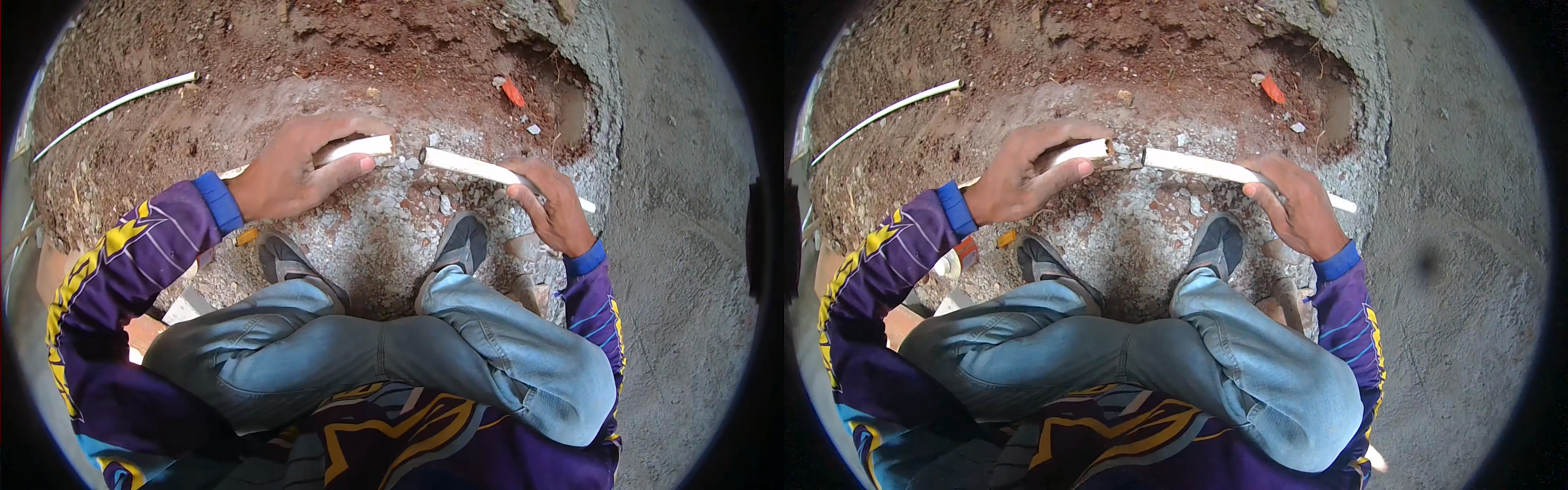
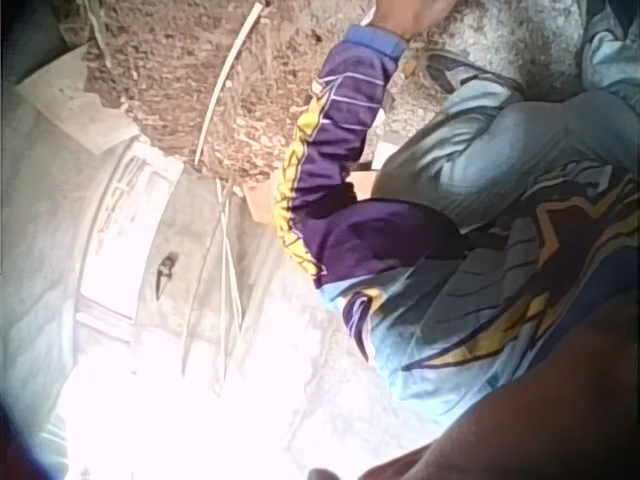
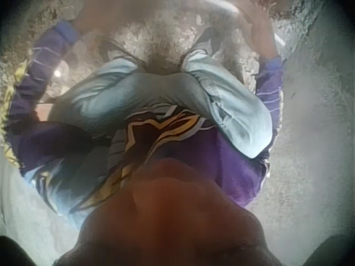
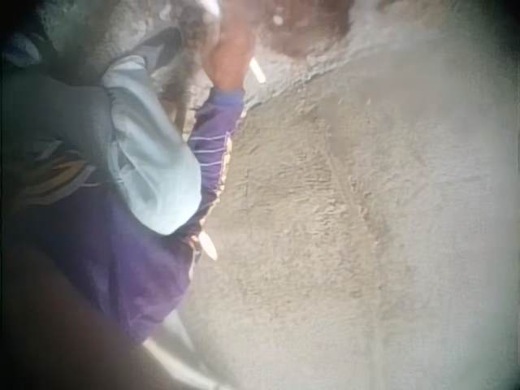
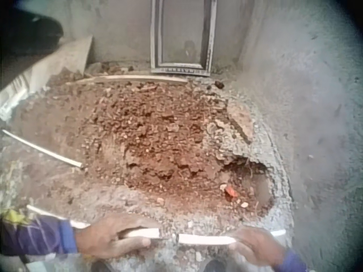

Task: The person measures and cuts a white PVC pipe, then applies glue to the ends and joins two pieces together. They use a lighter to heat the pipe ends to ensure a secure fit.

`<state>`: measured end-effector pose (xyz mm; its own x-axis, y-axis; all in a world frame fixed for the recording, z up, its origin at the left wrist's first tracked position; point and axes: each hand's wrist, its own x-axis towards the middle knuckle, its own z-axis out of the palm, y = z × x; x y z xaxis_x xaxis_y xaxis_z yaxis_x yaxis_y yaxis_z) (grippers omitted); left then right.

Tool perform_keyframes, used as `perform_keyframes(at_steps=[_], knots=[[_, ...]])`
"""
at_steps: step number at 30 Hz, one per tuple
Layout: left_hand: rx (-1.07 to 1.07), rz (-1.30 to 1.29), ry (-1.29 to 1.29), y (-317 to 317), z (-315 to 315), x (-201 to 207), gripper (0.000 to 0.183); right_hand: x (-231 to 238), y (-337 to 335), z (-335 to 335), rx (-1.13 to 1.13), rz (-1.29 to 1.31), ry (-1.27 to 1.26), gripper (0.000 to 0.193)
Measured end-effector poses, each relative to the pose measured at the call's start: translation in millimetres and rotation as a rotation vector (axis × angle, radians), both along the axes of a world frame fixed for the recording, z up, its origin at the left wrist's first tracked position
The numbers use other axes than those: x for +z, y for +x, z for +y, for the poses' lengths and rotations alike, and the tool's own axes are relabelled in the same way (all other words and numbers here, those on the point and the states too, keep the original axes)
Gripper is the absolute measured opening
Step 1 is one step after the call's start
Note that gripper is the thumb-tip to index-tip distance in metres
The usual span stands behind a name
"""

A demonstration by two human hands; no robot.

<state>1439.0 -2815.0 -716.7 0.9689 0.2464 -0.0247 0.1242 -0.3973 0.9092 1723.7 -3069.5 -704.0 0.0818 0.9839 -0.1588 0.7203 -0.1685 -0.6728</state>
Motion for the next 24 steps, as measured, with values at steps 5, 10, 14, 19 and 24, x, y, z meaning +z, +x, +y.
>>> perform_keyframes(at_steps=[5,10,14,19,24], knots=[[0.03,-0.008,0.016,-8,1,33,0.032,20,-12,15,0.018,0.019,0.065,0.028],[0.082,-0.116,0.074,-15,-3,28,0.031,36,-24,25,0.037,-0.025,0.05,0.026],[0.119,-0.176,0.109,-21,-8,25,0.032,51,-31,29,0.028,-0.105,0.074,0.026],[0.137,-0.182,0.112,-23,-8,26,0.032,60,-32,34,0.064,-0.194,0.121,0.026],[0.131,-0.25,0.169,-22,-8,20,0.031,78,-34,41,0.106,-0.295,0.154,0.027]])
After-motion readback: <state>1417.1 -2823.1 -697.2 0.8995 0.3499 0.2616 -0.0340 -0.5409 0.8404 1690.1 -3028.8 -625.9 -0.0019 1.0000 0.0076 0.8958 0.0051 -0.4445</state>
